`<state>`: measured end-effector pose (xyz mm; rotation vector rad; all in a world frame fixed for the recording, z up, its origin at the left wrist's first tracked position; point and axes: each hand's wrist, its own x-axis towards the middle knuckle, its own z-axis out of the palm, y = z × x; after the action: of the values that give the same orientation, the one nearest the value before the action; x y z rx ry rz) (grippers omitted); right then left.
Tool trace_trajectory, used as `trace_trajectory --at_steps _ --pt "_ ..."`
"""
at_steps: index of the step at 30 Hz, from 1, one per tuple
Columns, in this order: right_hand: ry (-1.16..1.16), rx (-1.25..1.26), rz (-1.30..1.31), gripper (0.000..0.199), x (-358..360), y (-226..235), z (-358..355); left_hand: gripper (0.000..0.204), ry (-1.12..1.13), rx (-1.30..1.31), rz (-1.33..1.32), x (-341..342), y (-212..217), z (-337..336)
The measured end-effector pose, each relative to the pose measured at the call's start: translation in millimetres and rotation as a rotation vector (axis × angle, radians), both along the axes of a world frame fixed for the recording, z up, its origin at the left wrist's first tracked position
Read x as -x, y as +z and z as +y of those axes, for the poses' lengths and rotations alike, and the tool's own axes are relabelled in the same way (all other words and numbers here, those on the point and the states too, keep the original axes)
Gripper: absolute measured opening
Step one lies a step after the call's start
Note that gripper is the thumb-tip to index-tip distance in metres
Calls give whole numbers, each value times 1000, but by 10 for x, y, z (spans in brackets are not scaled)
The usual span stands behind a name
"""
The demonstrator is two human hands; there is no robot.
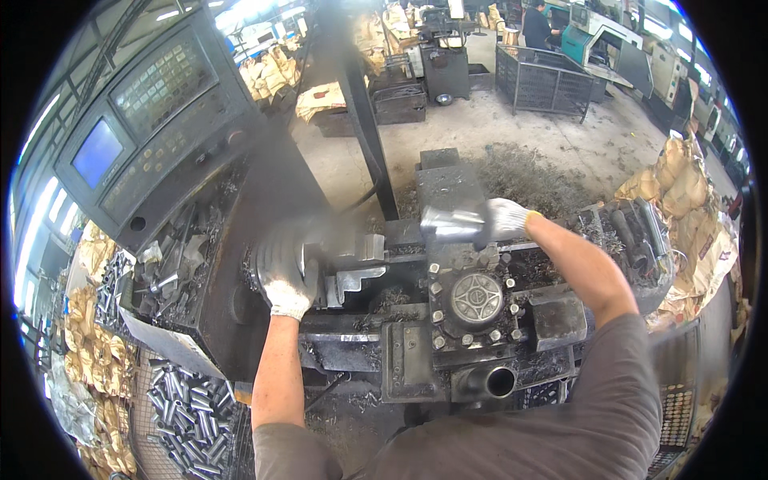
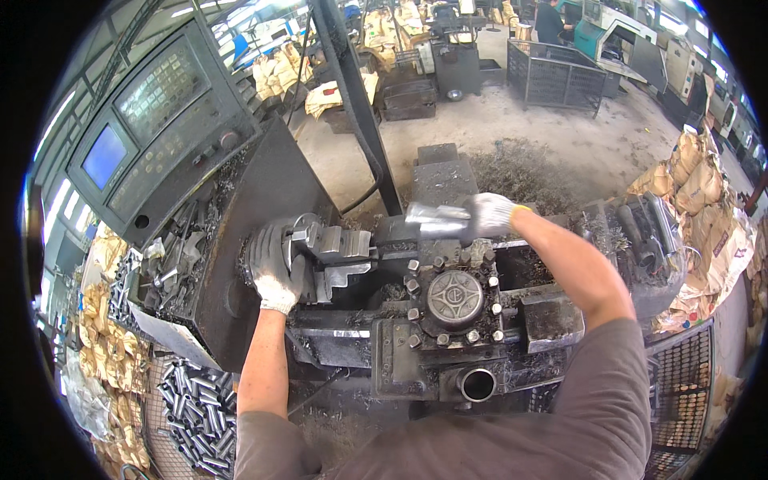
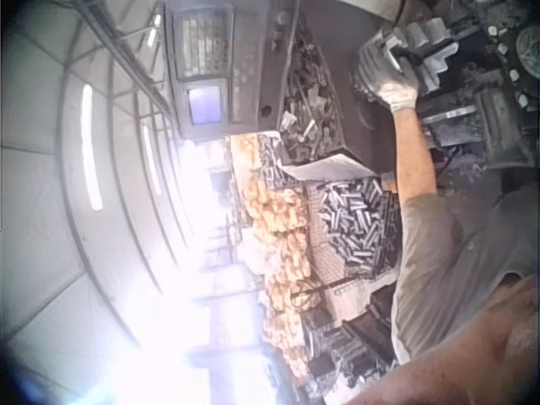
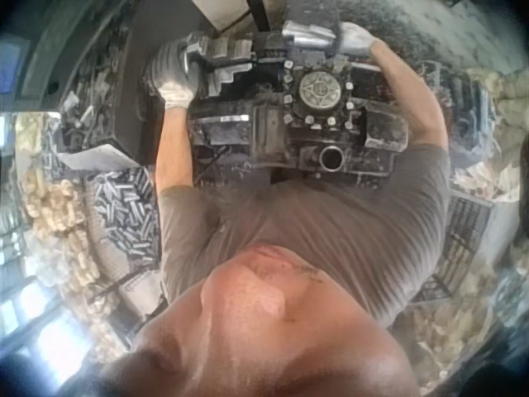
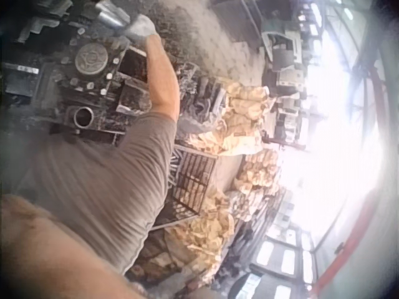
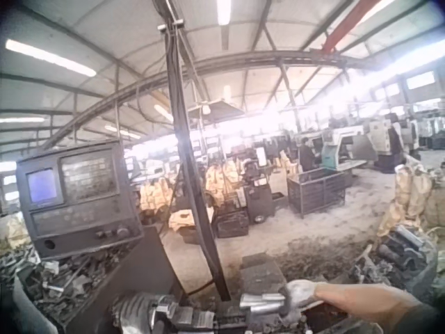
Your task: The person operates a metal turning lathe, repeatedly loading cylindrical metal blanks into the chuck, starting the machine, and removing finished parts. The finished parts are placed into a wire basket nearby. The person wears gloves throughout the process.
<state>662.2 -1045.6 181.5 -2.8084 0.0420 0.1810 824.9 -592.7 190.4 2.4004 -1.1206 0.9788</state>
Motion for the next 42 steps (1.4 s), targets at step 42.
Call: trace_trajectory --at_steps 42 --pt "-710 -533 -6 86 2189 -224 3815 48 -461 915 2247 2412 -1000 424"
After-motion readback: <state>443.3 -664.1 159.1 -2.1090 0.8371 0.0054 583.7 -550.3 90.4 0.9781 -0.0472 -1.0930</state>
